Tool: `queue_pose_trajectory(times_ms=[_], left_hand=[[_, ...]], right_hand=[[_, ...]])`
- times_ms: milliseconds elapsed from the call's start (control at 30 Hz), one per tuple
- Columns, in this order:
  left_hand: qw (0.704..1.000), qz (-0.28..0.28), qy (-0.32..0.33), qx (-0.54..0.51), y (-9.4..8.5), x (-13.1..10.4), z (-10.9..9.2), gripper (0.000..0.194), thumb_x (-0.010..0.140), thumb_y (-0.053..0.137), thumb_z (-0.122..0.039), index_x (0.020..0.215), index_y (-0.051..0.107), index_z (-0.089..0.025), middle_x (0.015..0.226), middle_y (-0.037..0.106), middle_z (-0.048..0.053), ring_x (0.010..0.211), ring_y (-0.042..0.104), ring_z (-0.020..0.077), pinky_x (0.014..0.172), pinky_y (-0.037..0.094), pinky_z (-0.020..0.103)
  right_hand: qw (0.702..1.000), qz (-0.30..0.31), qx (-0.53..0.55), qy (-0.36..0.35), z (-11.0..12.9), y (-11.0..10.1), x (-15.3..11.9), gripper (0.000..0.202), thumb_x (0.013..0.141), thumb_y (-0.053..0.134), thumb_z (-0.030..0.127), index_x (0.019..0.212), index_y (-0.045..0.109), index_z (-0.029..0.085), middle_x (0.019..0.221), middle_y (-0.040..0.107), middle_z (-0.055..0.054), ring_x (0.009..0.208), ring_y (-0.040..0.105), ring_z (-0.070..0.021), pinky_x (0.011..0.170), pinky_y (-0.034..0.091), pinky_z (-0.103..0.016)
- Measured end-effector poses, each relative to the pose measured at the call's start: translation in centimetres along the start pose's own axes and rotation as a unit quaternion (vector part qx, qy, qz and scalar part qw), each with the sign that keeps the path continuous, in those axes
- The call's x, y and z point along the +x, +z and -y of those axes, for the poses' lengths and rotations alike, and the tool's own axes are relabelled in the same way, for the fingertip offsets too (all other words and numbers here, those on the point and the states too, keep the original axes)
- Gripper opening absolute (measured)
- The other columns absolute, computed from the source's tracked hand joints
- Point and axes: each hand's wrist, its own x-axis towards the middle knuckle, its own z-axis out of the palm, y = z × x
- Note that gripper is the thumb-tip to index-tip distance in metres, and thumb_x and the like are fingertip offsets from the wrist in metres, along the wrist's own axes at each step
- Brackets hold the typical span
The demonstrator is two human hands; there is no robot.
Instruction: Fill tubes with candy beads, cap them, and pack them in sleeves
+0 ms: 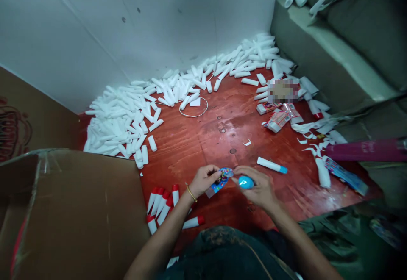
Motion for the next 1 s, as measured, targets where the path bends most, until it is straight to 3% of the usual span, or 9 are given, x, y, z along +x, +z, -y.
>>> queue_pose_trajectory(times_ms=[67, 167, 300, 400, 467, 533, 633, 833, 1000], left_hand=[[1.000, 0.003, 0.007, 0.017, 0.2, -0.1, -0.4, 0.041, 0.072, 0.055, -0.052, 0.074, 0.058, -0.011, 0.063, 0.054, 0.000, 0.057, 0.047, 0.0085, 0.056, 0.039, 0.021], [0.998, 0.014, 0.014, 0.054, 0.5, -0.5, -1.0, 0.037, 0.074, 0.053, -0.047, 0.075, 0.059, -0.011, 0.064, 0.055, 0.001, 0.057, 0.048, 0.0091, 0.056, 0.039, 0.021], [0.992, 0.022, 0.033, 0.119, 0.5, -0.9, -1.5, 0.031, 0.078, 0.050, -0.039, 0.077, 0.061, -0.011, 0.067, 0.059, 0.002, 0.061, 0.050, 0.0102, 0.057, 0.039, 0.021], [0.985, 0.039, 0.049, 0.162, -0.3, -0.5, -2.1, 0.028, 0.079, 0.050, -0.037, 0.077, 0.063, -0.012, 0.067, 0.061, 0.003, 0.061, 0.052, 0.0109, 0.057, 0.039, 0.021], [0.983, -0.002, 0.072, 0.170, -1.2, 0.0, -2.7, 0.025, 0.078, 0.051, -0.035, 0.075, 0.063, -0.013, 0.068, 0.062, 0.003, 0.063, 0.054, 0.0118, 0.061, 0.040, 0.022], [0.976, -0.123, 0.096, 0.154, -2.0, 0.2, -2.9, 0.021, 0.075, 0.055, -0.034, 0.074, 0.061, -0.014, 0.074, 0.062, 0.003, 0.072, 0.055, 0.0134, 0.070, 0.041, 0.024], [0.958, -0.276, 0.061, 0.055, -1.7, -0.5, -2.3, 0.025, 0.070, 0.061, -0.041, 0.067, 0.058, -0.016, 0.071, 0.060, 0.001, 0.076, 0.053, 0.0146, 0.078, 0.039, 0.028], [0.970, -0.143, 0.007, -0.194, 4.3, -2.6, -0.8, 0.050, 0.062, 0.059, -0.064, 0.076, 0.064, -0.016, 0.077, 0.065, 0.006, 0.083, 0.058, 0.0200, 0.081, 0.043, 0.032], [0.833, -0.194, -0.008, -0.518, 5.6, -0.2, -2.9, 0.036, 0.064, 0.066, -0.051, 0.078, 0.060, -0.018, 0.086, 0.067, 0.004, 0.096, 0.058, 0.0196, 0.091, 0.041, 0.033]], right_hand=[[0.996, -0.003, 0.016, -0.090, 0.6, 0.0, -0.7, 0.023, 0.077, 0.052, 0.018, 0.098, 0.060, 0.022, 0.099, 0.065, -0.004, 0.092, 0.061, -0.0173, 0.083, 0.048, -0.028], [0.994, -0.015, -0.012, -0.110, 0.6, -0.2, -0.8, 0.029, 0.075, 0.050, 0.013, 0.101, 0.060, 0.022, 0.097, 0.066, -0.003, 0.088, 0.062, -0.0171, 0.079, 0.049, -0.027], [0.998, 0.004, -0.004, -0.055, 0.9, 0.2, -0.6, 0.023, 0.075, 0.054, 0.018, 0.096, 0.063, 0.022, 0.084, 0.068, -0.002, 0.072, 0.064, -0.0168, 0.066, 0.050, -0.026], [0.993, -0.070, 0.086, 0.039, 1.8, 0.9, -0.6, 0.011, 0.074, 0.059, 0.026, 0.082, 0.063, 0.020, 0.075, 0.067, -0.002, 0.064, 0.062, -0.0162, 0.060, 0.049, -0.025], [0.975, -0.141, 0.137, 0.102, 2.4, 1.4, -0.5, 0.012, 0.072, 0.061, 0.030, 0.072, 0.060, 0.018, 0.068, 0.064, -0.002, 0.060, 0.059, -0.0157, 0.056, 0.049, -0.025], [0.959, -0.191, 0.151, 0.148, 2.8, 1.7, -0.3, 0.016, 0.069, 0.063, 0.033, 0.068, 0.058, 0.018, 0.062, 0.061, -0.001, 0.054, 0.056, -0.0144, 0.052, 0.047, -0.024], [0.935, -0.252, 0.152, 0.196, 2.9, 2.0, 0.1, 0.020, 0.068, 0.064, 0.035, 0.069, 0.058, 0.016, 0.057, 0.057, 0.000, 0.047, 0.051, -0.0122, 0.047, 0.043, -0.023], [0.934, -0.276, 0.157, 0.166, 3.3, 3.8, 0.5, 0.017, 0.070, 0.064, 0.032, 0.071, 0.059, 0.016, 0.066, 0.061, -0.001, 0.055, 0.055, -0.0128, 0.055, 0.047, -0.024], [0.956, -0.218, 0.170, 0.095, 4.4, 5.5, -0.1, 0.011, 0.072, 0.062, 0.027, 0.072, 0.057, 0.017, 0.066, 0.062, 0.000, 0.056, 0.057, -0.0124, 0.055, 0.049, -0.023]])
